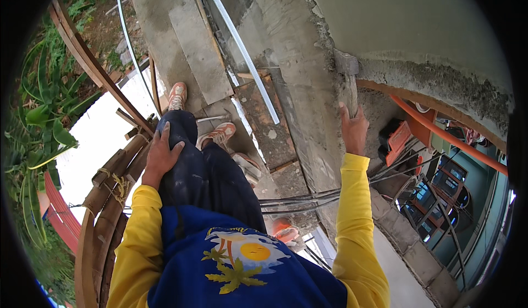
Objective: The person applies and smooths wet cement onto a vertical wall using a trowel. They then position and press a long metal trim strip along the wall edge to create a straight finish line.
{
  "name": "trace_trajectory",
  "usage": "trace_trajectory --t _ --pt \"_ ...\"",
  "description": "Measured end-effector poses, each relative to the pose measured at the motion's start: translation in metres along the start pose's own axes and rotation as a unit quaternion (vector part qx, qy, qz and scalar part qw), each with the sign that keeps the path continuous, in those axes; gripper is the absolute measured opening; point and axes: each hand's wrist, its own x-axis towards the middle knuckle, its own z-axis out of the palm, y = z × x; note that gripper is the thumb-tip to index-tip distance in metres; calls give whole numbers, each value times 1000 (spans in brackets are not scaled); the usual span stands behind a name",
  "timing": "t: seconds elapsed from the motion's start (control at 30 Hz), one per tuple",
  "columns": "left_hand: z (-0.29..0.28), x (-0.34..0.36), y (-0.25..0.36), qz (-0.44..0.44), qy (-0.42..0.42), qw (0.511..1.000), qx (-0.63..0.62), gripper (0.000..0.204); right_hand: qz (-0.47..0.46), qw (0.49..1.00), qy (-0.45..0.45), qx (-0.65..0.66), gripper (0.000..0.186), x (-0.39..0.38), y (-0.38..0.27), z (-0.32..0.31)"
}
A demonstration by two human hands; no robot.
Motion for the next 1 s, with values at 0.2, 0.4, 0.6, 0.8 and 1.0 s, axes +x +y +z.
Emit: trace_trajectory --t 0.2,0.4,0.6,0.8,1.0 --pt "30 -17 -13 2 2 1000 5 95 28 985 72 151 48 -19 -22 -6" --pt "30 -6 -4 -55 -6 998 42 96 42 999 -26 -6 30 -4 4 -8" --pt "24 -3 -3 -100 -18 994 39 97 2 989 73 127 26 -18 8 -5" --pt "32 -2 -18 -93 9 994 49 96 17 1000 -8 12 24 2 6 -3" --pt "26 -2 -3 -81 1 996 36 96 10 993 68 92 27 8 -21 1"
